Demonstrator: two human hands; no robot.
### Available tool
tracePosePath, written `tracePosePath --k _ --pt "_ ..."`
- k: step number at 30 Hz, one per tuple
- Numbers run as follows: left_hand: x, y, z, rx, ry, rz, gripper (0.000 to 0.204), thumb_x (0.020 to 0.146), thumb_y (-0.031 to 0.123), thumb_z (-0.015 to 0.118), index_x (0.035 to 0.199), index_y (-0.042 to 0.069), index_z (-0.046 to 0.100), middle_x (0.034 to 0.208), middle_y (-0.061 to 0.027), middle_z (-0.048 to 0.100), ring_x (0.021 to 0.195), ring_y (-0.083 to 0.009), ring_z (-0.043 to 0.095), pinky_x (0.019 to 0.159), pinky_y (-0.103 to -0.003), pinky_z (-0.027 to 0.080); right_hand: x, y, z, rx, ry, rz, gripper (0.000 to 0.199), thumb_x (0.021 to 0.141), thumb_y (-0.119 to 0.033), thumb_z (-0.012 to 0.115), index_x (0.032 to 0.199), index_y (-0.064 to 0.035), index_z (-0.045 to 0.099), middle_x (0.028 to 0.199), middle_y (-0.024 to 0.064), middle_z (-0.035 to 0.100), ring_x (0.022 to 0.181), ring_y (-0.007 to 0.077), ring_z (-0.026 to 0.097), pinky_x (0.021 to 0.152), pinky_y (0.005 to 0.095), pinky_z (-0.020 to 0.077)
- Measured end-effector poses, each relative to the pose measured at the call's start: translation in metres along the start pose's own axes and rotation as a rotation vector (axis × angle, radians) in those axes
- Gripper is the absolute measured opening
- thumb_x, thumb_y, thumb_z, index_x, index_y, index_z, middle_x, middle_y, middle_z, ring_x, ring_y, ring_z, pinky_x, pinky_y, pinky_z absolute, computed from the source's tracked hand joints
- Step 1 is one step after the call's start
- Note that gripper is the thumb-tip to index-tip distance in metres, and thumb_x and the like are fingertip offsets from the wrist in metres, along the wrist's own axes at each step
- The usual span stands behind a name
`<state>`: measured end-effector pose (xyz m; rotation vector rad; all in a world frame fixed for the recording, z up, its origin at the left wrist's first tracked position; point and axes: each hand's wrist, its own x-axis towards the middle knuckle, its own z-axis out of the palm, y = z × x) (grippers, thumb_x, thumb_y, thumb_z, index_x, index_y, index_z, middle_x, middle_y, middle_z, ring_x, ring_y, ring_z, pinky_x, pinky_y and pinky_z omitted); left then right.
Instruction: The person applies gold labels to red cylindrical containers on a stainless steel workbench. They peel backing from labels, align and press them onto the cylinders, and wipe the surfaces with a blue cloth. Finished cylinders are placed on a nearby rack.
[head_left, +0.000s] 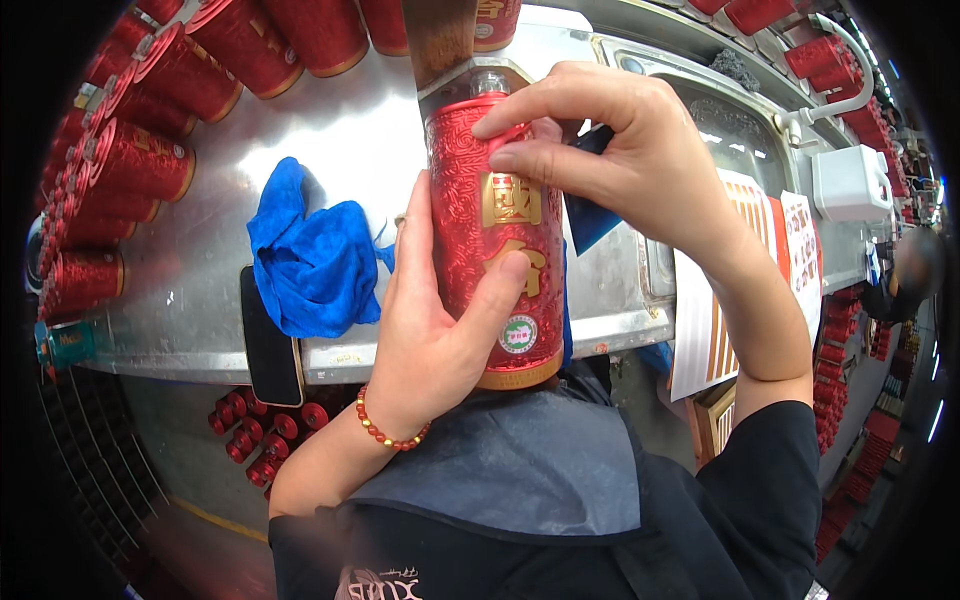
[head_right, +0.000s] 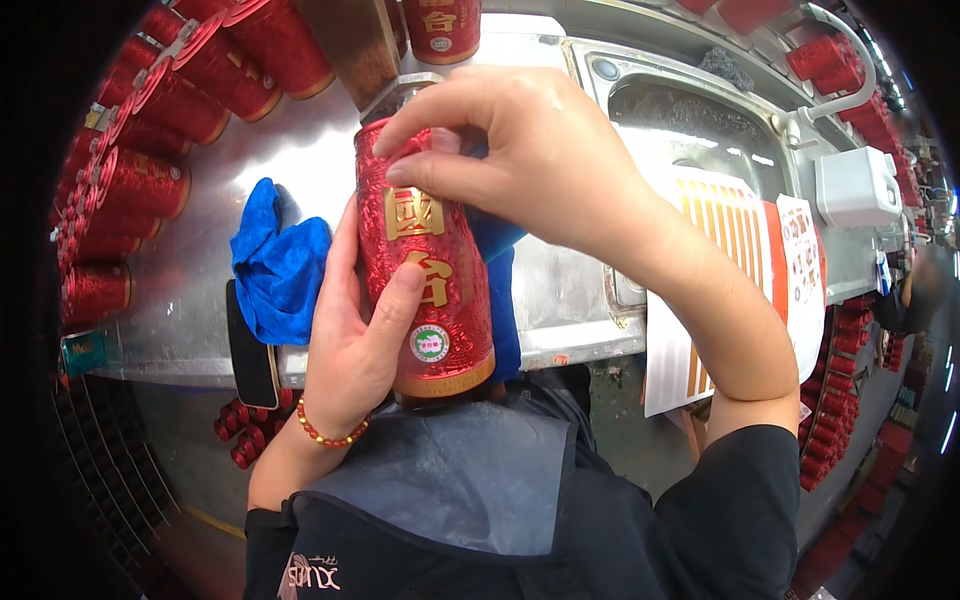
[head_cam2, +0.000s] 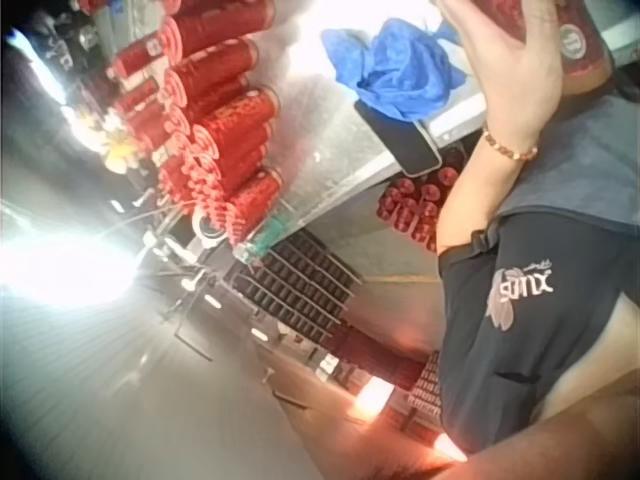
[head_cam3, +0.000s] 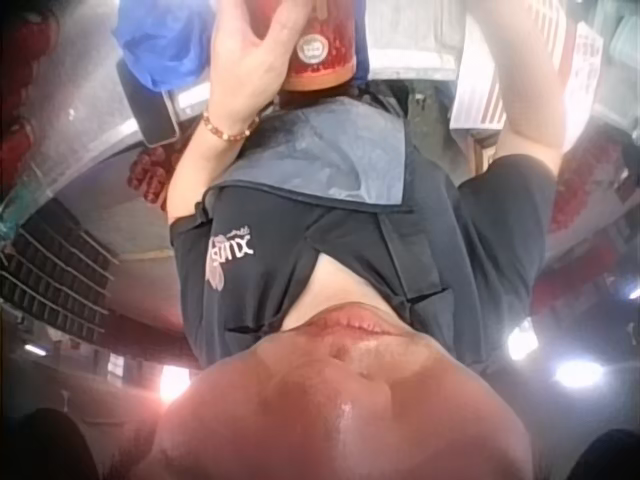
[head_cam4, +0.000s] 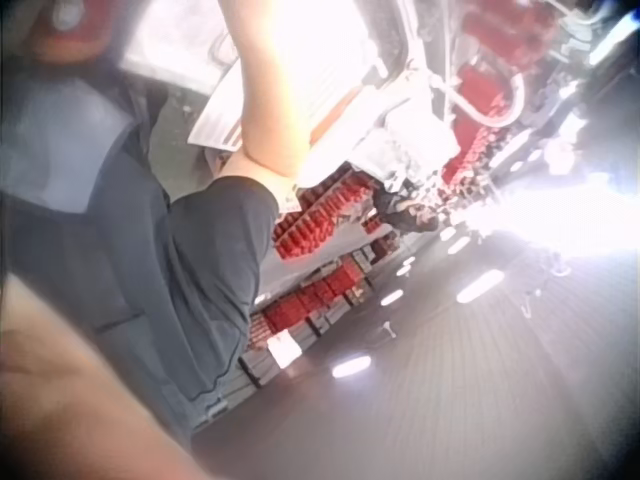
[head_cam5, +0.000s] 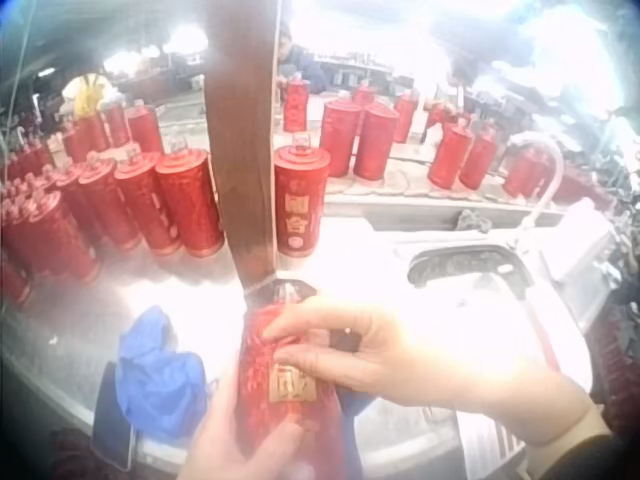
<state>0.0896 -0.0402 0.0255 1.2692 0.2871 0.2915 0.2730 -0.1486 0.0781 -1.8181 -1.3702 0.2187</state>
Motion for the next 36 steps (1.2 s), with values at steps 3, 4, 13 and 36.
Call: tracePosePath --k 3,4,13,36 --pt "0.003 0.001 -0.005 -0.001 0.032 -0.021 0.084 0.102 0.02 0.067 0.161 -0.006 0.013 0.148 -0.0198 0.046 0.134 -0.0239 0.053 0.108 -0.037 0.048 -0.001 -0.004 -0.001 -0.05 0.066 0.078 0.03 0.089 -0.01 0.079 0.119 -0.0077 0.075 0.079 -0.0016 0.061 0.073 0.0067 0.058 0.069 0.0234 0.0494" --pt "0.007 0.006 -0.005 -0.039 0.052 -0.052 0.084 0.102 0.021 0.067 0.161 -0.006 0.013 0.149 -0.0204 0.045 0.134 -0.0246 0.053 0.108 -0.037 0.048 -0.002 -0.004 -0.004 -0.061 0.086 0.129 0.034 0.09 -0.01 0.079 0.123 -0.0081 0.074 0.078 -0.0023 0.06 0.072 0.0059 0.057 0.068 0.0228 0.0489" --pt "0.035 0.015 -0.005 -0.113 0.03 -0.074 0.078 0.104 0.02 0.066 0.16 -0.003 0.017 0.147 -0.0225 0.049 0.13 -0.0249 0.057 0.103 -0.036 0.053 -0.04 -0.002 0.01 0.298 0.08 0.451 0.068 0.09 -0.014 0.08 0.151 -0.0066 0.051 0.135 0.0089 0.058 0.079 0.0032 0.059 0.074 0.0197 0.0513" --pt "0.041 0.022 -0.013 -0.138 0.055 -0.083 0.059 0.113 0.02 0.044 0.163 -0.001 0.018 0.146 -0.0167 0.054 0.13 -0.0197 0.057 0.108 -0.034 0.048 -0.042 0.003 0.02 0.48 0.118 0.529 0.07 0.089 -0.019 0.083 0.152 -0.0099 0.051 0.085 -0.0033 0.065 0.077 0.0035 0.059 0.077 0.0197 0.0466"
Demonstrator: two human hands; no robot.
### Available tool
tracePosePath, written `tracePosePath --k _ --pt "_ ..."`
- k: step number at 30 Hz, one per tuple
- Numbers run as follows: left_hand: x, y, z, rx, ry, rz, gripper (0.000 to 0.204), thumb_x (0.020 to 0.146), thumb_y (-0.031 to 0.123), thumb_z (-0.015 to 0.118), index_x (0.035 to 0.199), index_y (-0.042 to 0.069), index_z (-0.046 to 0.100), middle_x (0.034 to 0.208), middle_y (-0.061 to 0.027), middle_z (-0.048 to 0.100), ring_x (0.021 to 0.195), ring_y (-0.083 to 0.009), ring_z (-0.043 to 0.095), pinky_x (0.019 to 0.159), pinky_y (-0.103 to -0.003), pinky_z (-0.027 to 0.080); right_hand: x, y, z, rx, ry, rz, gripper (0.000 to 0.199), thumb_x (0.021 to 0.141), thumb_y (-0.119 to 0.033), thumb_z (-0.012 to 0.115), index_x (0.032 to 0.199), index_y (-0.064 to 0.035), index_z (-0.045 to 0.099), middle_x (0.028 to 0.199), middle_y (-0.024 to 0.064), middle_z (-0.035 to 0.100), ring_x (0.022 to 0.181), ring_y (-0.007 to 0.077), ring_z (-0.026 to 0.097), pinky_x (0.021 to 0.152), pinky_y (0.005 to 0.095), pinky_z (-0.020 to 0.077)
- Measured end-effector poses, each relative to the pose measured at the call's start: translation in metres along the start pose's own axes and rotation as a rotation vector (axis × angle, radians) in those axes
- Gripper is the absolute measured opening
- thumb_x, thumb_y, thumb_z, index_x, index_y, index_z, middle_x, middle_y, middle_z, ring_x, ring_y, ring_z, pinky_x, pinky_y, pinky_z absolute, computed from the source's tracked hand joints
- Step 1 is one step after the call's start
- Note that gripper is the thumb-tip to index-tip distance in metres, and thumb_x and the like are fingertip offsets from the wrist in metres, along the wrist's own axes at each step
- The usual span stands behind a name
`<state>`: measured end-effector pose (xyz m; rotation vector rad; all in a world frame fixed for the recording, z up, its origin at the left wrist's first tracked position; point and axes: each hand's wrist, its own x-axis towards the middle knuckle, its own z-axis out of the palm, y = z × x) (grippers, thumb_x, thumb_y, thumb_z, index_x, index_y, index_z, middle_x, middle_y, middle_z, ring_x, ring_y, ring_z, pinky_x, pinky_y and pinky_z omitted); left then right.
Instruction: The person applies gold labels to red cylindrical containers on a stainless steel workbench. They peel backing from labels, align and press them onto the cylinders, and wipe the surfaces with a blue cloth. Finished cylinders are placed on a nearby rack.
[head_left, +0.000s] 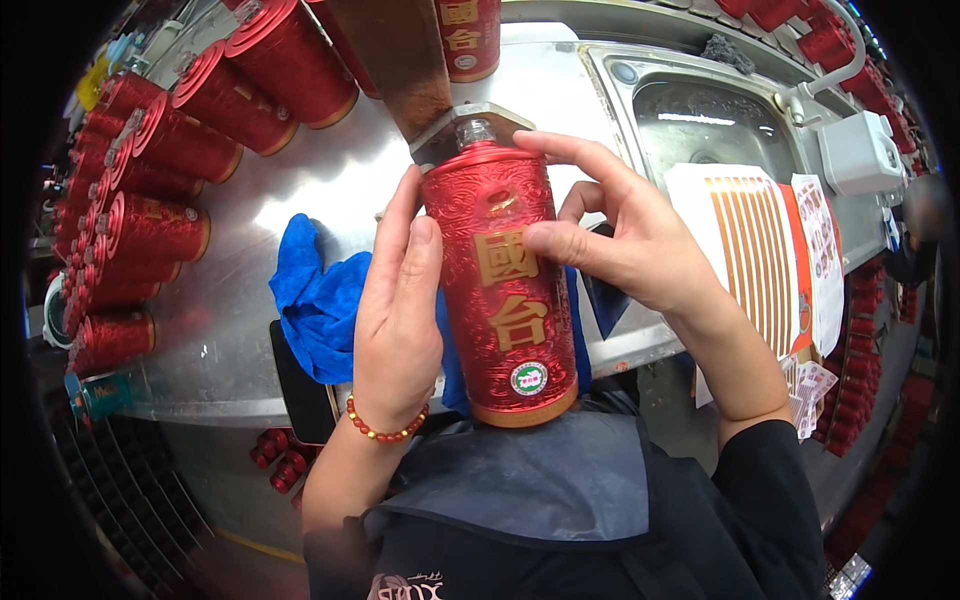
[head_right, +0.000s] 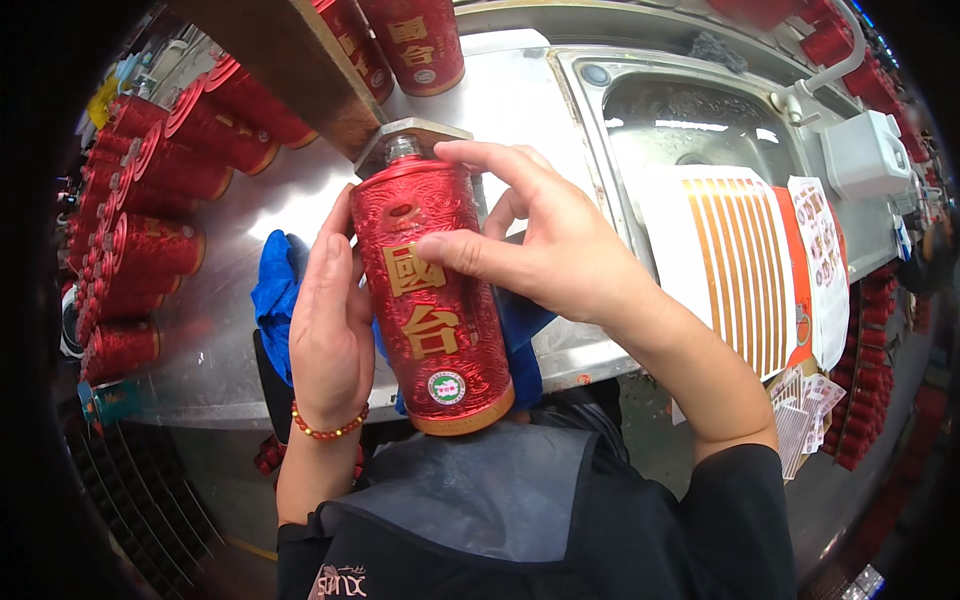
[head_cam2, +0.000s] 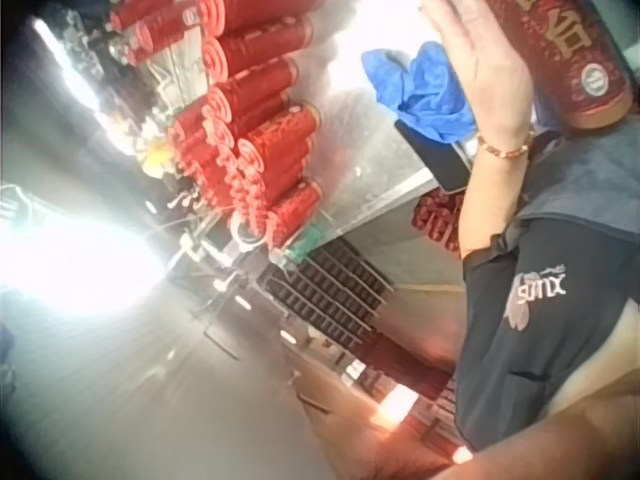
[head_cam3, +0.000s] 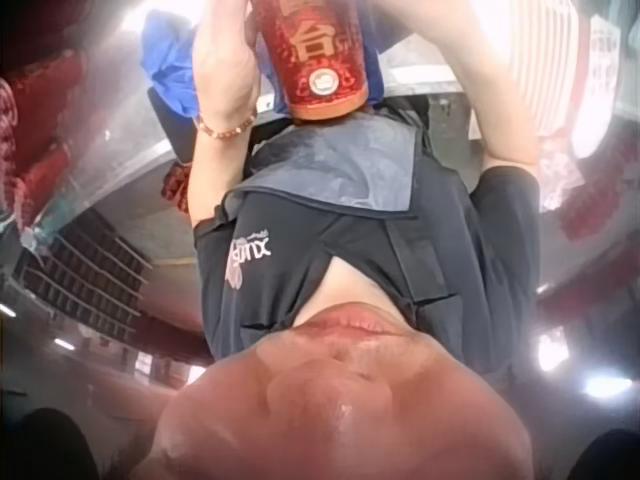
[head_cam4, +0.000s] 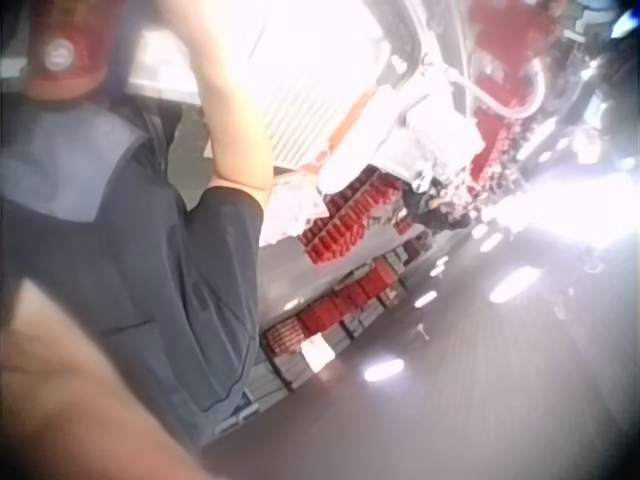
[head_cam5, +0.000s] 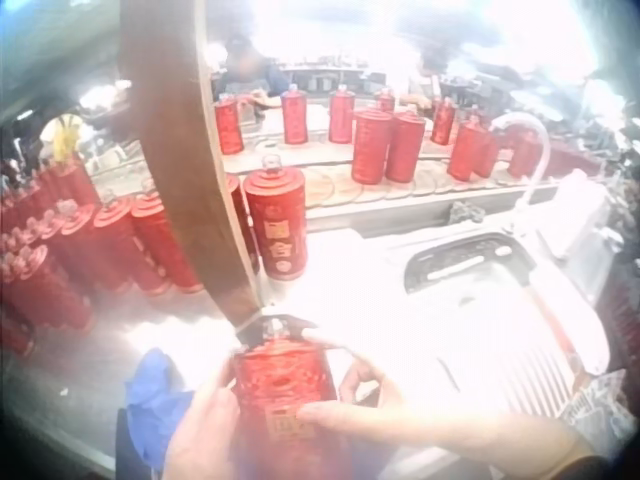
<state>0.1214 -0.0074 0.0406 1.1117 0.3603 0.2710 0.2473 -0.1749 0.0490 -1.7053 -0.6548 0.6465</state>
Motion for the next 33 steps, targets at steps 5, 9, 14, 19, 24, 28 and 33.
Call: tracePosePath --k 5,9,14,19,24,28,33 --pt "0.0 -0.003 0.005 0.039 -0.051 0.026 0.068 0.108 0.016 0.057 0.161 -0.001 0.02 0.147 -0.0189 0.05 0.131 -0.0224 0.056 0.107 -0.035 0.05 0.002 -0.004 0.001 -0.064 -0.018 0.01 0.073 0.087 -0.02 0.084 0.151 -0.0089 0.051 0.088 -0.0026 0.067 0.076 0.0038 0.06 0.079 0.0211 0.0484" --pt "0.003 -0.002 0.004 0.052 -0.046 0.023 0.076 0.102 0.012 0.067 0.16 -0.001 0.021 0.147 -0.0208 0.046 0.131 -0.0248 0.056 0.106 -0.036 0.052 0.003 -0.002 0.0 -0.056 -0.032 0.0 0.072 0.087 -0.019 0.084 0.151 -0.0085 0.052 0.104 0.0015 0.068 0.077 0.0032 0.06 0.079 0.0216 0.0493" --pt "0.014 0.007 0.003 0.041 -0.062 -0.02 0.062 0.101 0.012 0.068 0.152 -0.001 0.034 0.143 -0.0173 0.05 0.131 -0.0225 0.056 0.105 -0.035 0.051 0.013 -0.001 -0.001 0.053 -0.005 -0.029 0.064 0.09 -0.017 0.081 0.148 -0.0078 0.055 0.131 0.0064 0.06 0.079 0.0014 0.057 0.075 0.0188 0.0482" --pt "0.02 0.005 0.005 0.03 -0.044 0.003 0.049 0.102 0.013 0.068 0.143 0.0 0.045 0.139 -0.0135 0.054 0.126 -0.0185 0.057 0.105 -0.032 0.05 0.016 -0.005 0.0 0.082 -0.015 0.009 0.06 0.092 -0.017 0.079 0.147 -0.0075 0.056 0.132 0.0052 0.06 0.077 0.0005 0.054 0.073 0.017 0.0469" --pt "0.021 0.005 0.005 -0.075 -0.028 -0.038 0.047 0.102 0.014 0.068 0.143 0.001 0.046 0.136 -0.012 0.054 0.122 -0.016 0.058 0.105 -0.03 0.049 0.015 -0.004 -0.002 0.188 -0.042 0.049 0.059 0.093 -0.017 0.079 0.147 -0.0077 0.057 0.129 0.0041 0.06 0.076 0.0001 0.053 0.073 0.0174 0.0465" --pt "0.021 0.004 0.008 -0.078 -0.028 -0.043 0.047 0.102 0.015 0.068 0.142 0.002 0.047 0.135 -0.0118 0.055 0.122 -0.0162 0.058 0.104 -0.031 0.05 0.02 -0.003 0.001 0.167 -0.038 0.065 0.059 0.092 -0.017 0.079 0.146 -0.0068 0.057 0.125 0.003 0.063 0.076 0.0003 0.052 0.074 0.018 0.0463" --pt "0.023 0.001 0.007 -0.073 -0.04 -0.038 0.047 0.102 0.014 0.069 0.142 0.003 0.047 0.135 -0.0118 0.055 0.122 -0.0162 0.058 0.104 -0.031 0.05 0.019 -0.002 0.002 0.178 -0.042 0.064 0.059 0.092 -0.017 0.079 0.146 -0.0058 0.058 0.122 0.0021 0.065 0.075 0.0005 0.051 0.074 0.0179 0.0456"
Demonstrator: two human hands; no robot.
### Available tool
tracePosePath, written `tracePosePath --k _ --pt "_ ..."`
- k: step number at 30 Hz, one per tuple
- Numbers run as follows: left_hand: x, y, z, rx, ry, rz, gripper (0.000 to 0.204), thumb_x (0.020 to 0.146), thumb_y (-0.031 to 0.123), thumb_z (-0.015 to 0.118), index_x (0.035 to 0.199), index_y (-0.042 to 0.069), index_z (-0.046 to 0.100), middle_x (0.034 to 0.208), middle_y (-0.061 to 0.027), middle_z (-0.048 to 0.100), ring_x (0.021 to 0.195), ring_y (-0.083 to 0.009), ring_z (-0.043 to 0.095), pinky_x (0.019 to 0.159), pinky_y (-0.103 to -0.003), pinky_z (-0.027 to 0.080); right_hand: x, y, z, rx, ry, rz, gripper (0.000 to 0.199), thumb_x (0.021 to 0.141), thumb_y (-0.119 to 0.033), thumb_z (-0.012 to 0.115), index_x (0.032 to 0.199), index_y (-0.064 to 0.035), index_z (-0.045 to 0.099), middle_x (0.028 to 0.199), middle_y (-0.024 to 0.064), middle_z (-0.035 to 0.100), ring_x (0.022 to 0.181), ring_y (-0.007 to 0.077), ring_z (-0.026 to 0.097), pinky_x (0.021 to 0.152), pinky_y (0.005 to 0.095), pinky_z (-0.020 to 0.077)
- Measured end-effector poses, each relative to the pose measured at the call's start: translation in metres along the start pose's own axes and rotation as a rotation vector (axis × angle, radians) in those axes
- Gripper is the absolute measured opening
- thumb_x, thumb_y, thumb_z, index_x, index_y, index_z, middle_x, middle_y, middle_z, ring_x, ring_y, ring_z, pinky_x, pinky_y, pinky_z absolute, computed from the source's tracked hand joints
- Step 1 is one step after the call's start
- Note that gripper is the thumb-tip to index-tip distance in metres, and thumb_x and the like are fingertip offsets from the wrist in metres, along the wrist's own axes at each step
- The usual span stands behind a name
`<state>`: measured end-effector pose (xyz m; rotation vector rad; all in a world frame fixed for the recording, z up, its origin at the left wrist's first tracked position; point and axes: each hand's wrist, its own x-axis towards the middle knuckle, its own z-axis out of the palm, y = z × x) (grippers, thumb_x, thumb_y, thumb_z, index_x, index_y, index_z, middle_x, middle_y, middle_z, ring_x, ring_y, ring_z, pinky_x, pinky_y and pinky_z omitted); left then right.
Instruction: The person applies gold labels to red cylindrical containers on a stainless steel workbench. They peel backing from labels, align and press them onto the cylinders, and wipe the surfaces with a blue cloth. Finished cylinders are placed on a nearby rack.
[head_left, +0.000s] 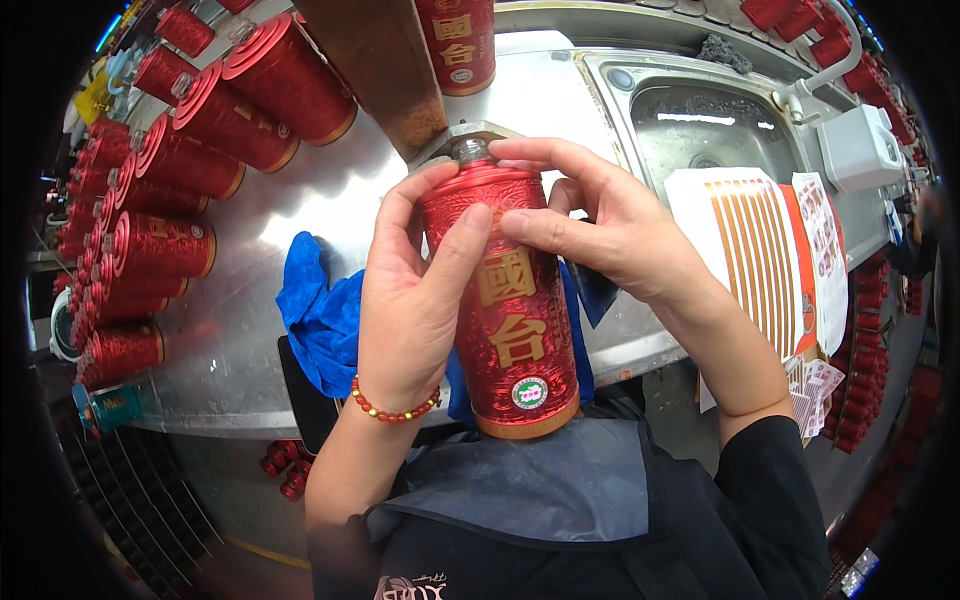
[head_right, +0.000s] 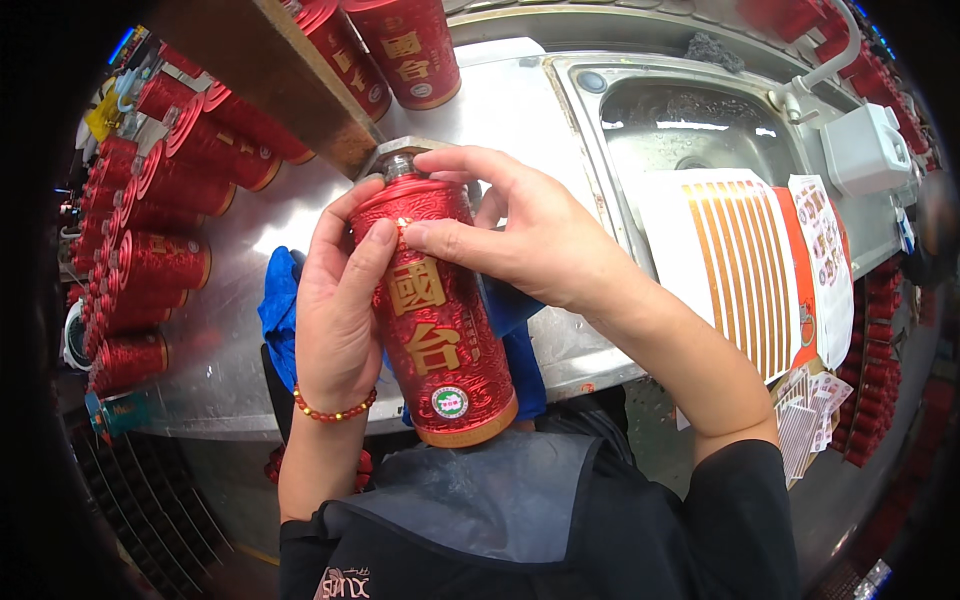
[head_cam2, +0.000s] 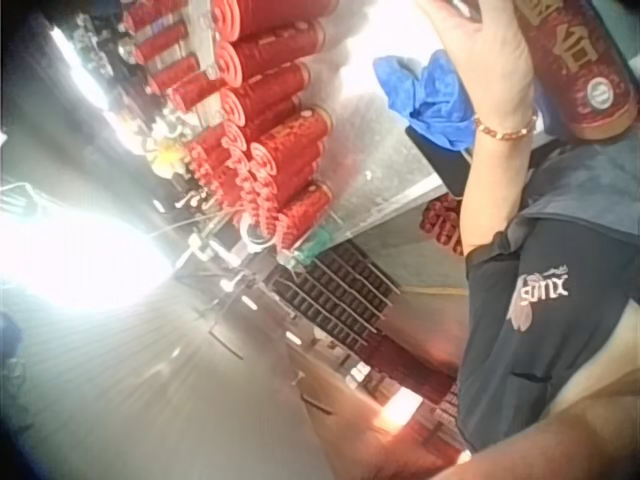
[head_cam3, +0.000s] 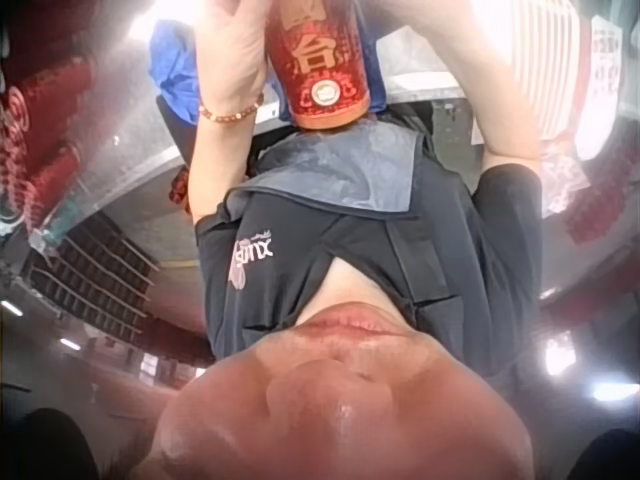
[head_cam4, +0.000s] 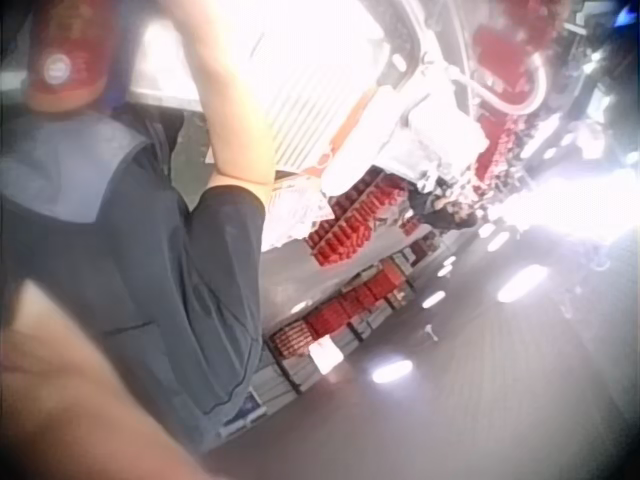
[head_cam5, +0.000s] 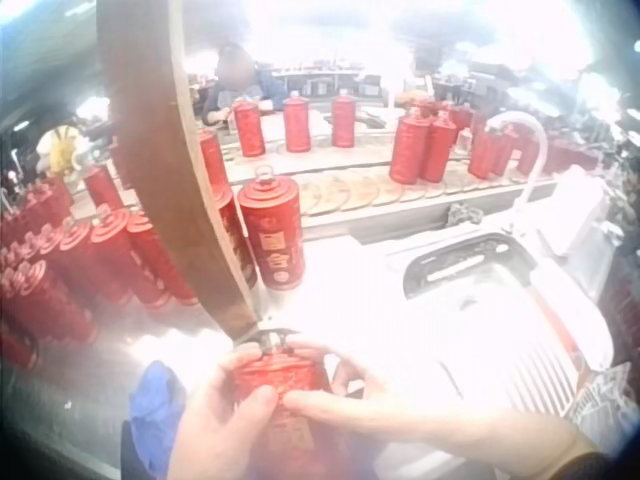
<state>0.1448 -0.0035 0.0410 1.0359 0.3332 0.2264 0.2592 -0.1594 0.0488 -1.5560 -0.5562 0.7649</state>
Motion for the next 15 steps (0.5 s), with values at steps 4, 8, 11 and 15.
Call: tracePosePath --k 4,8,11,15 --pt "-0.0001 0.0004 0.0013 0.005 0.012 -0.002 0.047 0.101 0.013 0.07 0.141 0.003 0.048 0.134 -0.0119 0.057 0.121 -0.0164 0.059 0.104 -0.031 0.05 0.0 -0.0002 -0.0008 0.021 -0.01 -0.005 0.059 0.092 -0.016 0.079 0.146 -0.0055 0.058 0.121 0.0018 0.065 0.074 0.0007 0.049 0.072 0.0178 0.0443" --pt "0.0002 0.0009 0.0017 0.002 0.013 -0.009 0.047 0.101 0.013 0.07 0.141 0.003 0.048 0.134 -0.0122 0.058 0.121 -0.0168 0.06 0.104 -0.031 0.051 -0.0003 -0.0045 -0.003 0.036 -0.032 0.021 0.06 0.091 -0.017 0.08 0.146 -0.005 0.057 0.118 0.0019 0.065 0.073 0.0008 0.048 0.07 0.0179 0.043" --pt "-0.0001 0.0016 0.002 -0.013 0.013 -0.012 0.047 0.101 0.013 0.07 0.141 0.003 0.047 0.134 -0.0127 0.058 0.121 -0.017 0.06 0.104 -0.032 0.051 0.0021 -0.0035 -0.0055 0.094 -0.061 0.045 0.061 0.091 -0.017 0.08 0.146 -0.0049 0.057 0.119 0.0026 0.064 0.073 0.001 0.048 0.068 0.018 0.0426" --pt "-0.0008 0.0026 0.0031 -0.035 0.012 -0.027 0.048 0.102 0.014 0.069 0.142 0.003 0.046 0.135 -0.0132 0.058 0.122 -0.0172 0.06 0.104 -0.032 0.05 0.003 -0.0046 -0.0048 0.176 -0.05 0.071 0.06 0.091 -0.018 0.08 0.145 -0.0048 0.057 0.122 0.0034 0.063 0.074 0.0011 0.049 0.068 0.0179 0.0428"
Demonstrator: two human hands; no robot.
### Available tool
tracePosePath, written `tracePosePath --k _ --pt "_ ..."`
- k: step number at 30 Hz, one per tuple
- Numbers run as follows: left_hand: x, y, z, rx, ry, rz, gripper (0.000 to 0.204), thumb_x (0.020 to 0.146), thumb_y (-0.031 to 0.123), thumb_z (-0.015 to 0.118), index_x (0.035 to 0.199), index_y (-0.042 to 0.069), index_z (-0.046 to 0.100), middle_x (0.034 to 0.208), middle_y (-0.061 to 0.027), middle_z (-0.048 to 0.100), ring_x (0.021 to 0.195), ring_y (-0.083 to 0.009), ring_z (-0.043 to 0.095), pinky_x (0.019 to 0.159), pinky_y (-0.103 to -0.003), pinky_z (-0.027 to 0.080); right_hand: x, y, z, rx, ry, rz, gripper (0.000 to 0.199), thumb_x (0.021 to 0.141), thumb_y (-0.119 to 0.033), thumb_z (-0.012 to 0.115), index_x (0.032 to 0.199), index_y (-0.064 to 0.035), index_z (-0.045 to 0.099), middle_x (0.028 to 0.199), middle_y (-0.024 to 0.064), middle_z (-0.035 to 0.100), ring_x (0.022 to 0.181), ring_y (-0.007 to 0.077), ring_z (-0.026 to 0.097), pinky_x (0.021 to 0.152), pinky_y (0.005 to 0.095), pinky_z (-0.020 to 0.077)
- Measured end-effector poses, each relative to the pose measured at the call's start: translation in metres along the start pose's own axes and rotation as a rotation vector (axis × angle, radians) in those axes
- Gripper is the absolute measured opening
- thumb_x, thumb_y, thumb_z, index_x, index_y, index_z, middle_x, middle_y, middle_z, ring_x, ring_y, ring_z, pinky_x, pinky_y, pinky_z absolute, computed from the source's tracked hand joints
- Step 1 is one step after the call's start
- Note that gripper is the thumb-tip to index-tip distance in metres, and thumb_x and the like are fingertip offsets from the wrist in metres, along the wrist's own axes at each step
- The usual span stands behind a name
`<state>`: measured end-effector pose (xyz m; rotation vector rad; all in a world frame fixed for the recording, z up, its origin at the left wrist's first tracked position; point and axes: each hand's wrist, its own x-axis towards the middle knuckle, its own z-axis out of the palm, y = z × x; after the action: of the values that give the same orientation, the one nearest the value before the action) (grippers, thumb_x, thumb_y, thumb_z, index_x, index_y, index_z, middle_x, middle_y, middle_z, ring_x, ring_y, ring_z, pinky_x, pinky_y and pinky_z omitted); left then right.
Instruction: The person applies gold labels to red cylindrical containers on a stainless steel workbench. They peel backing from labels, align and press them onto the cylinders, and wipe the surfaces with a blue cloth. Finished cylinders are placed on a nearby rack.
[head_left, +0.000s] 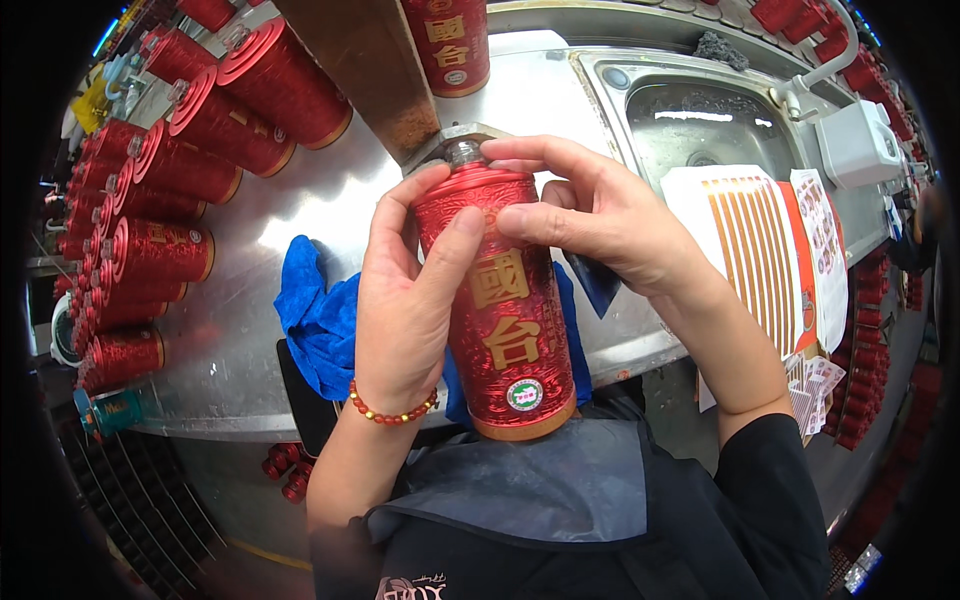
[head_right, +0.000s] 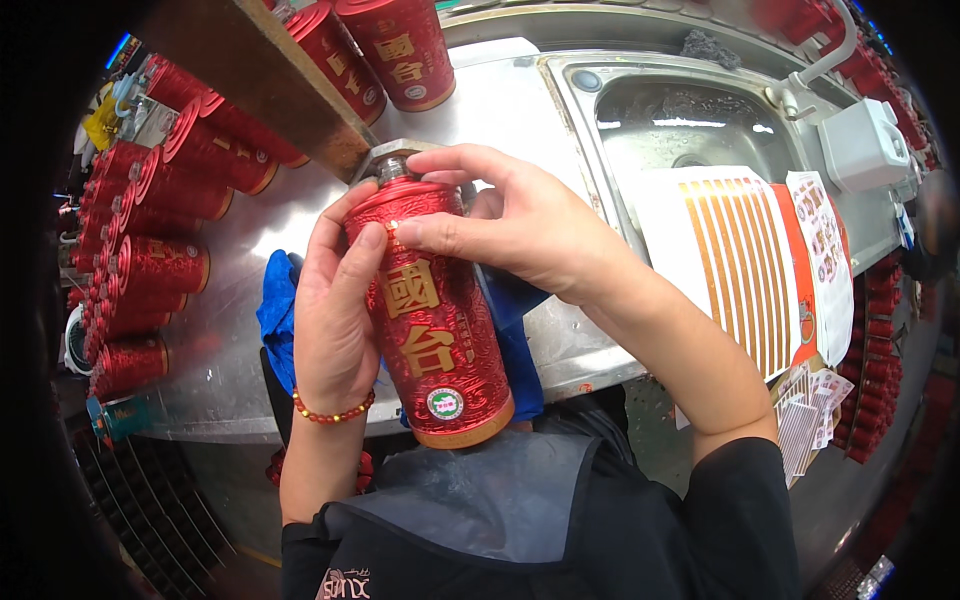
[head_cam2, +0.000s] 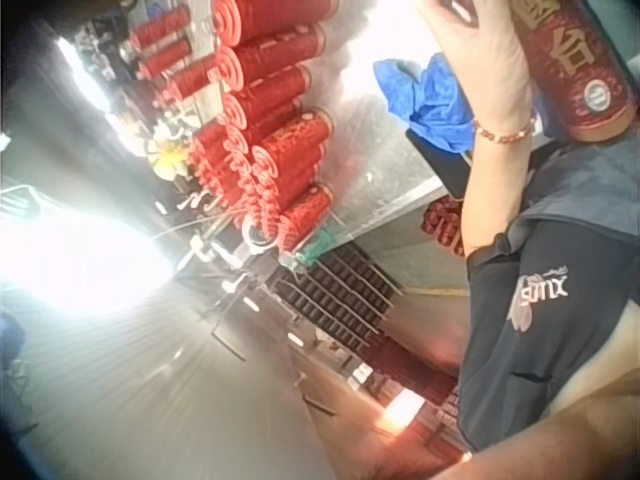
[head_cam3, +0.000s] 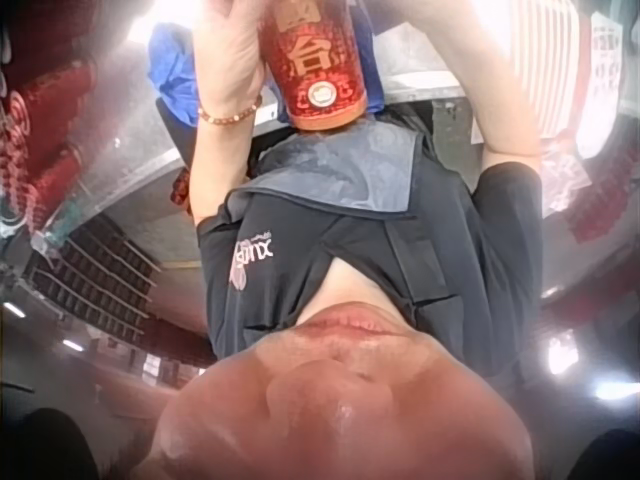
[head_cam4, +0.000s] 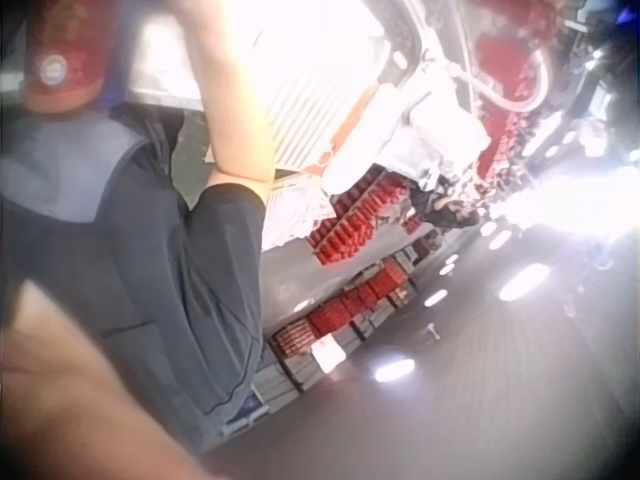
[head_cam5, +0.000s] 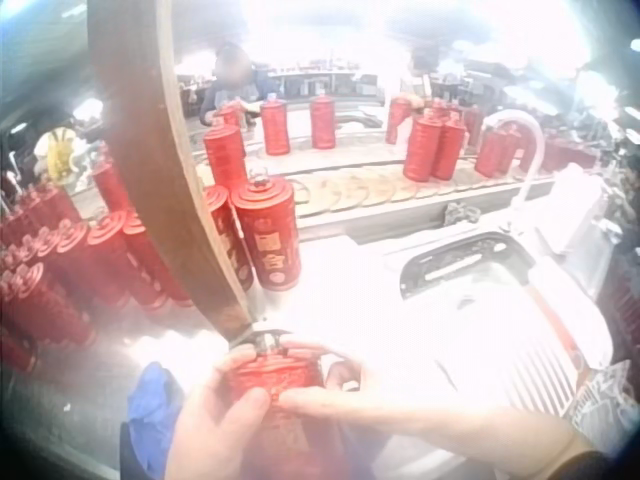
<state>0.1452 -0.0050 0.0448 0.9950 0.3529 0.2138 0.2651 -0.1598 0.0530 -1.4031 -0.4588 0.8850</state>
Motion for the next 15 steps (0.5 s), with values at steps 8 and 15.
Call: tracePosePath --k 8,15 --pt "0.001 -0.004 -0.002 0.028 -0.032 0.021 0.049 0.103 0.015 0.066 0.145 0.003 0.043 0.136 -0.013 0.057 0.123 -0.0172 0.059 0.105 -0.032 0.05 0.0 0.003 -0.004 -0.123 0.011 -0.025 0.054 0.094 -0.017 0.077 0.144 -0.006 0.059 0.121 0.0043 0.066 0.077 0.001 0.052 0.07 0.018 0.0447" --pt "-0.006 -0.005 -0.013 0.013 -0.021 -0.012 0.058 0.111 0.029 0.052 0.156 0.0 0.032 0.147 -0.0146 0.052 0.13 -0.0188 0.056 0.111 -0.035 0.045 0.021 -0.012 -0.051 -0.098 0.106 -0.122 0.045 0.106 -0.039 0.058 0.135 -0.0045 0.065 0.109 0.0054 0.072 0.097 0.0083 0.066 0.087 0.0249 0.0544"
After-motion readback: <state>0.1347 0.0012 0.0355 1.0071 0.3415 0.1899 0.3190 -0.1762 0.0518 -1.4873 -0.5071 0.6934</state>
